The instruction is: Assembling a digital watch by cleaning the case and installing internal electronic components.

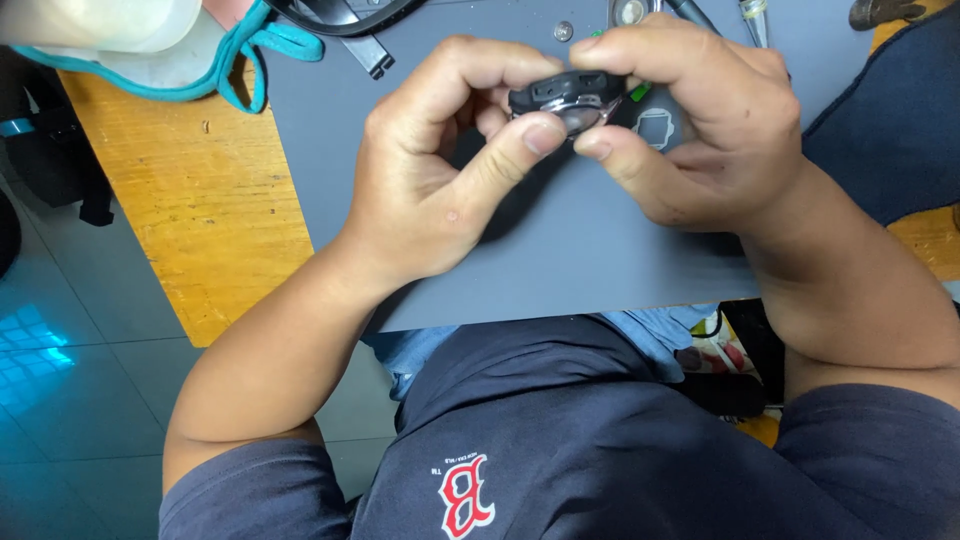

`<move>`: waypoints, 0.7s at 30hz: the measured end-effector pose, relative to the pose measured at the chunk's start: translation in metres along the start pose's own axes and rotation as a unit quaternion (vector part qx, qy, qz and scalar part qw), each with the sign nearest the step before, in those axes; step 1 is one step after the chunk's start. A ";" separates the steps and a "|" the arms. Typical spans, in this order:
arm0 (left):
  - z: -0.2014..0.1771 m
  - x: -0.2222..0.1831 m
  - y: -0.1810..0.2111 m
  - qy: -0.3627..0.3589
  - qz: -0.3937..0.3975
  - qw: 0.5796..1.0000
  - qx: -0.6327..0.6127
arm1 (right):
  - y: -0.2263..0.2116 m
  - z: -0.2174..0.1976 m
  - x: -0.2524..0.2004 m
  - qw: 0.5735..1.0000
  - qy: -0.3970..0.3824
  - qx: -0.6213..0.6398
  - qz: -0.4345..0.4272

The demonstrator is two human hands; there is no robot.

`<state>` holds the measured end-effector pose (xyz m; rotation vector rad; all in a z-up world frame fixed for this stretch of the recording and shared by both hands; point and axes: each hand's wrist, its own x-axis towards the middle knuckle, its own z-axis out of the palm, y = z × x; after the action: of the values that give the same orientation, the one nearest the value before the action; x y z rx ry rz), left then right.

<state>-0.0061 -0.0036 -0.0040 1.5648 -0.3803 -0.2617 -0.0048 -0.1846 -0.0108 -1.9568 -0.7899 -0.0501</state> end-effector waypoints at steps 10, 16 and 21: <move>-0.001 -0.002 0.002 -0.038 -0.001 0.998 0.048 | -0.002 -0.003 -0.002 0.999 0.010 -0.004 0.038; -0.001 -0.002 0.004 -0.043 -0.014 0.998 0.034 | -0.002 -0.004 -0.001 0.999 -0.004 -0.027 0.019; -0.003 0.000 0.004 -0.055 0.016 0.998 0.000 | -0.002 -0.006 0.000 1.000 -0.019 -0.005 0.009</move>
<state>-0.0049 -0.0012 0.0001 1.5468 -0.4900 -0.3236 -0.0040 -0.1885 -0.0067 -1.9797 -0.7975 -0.0072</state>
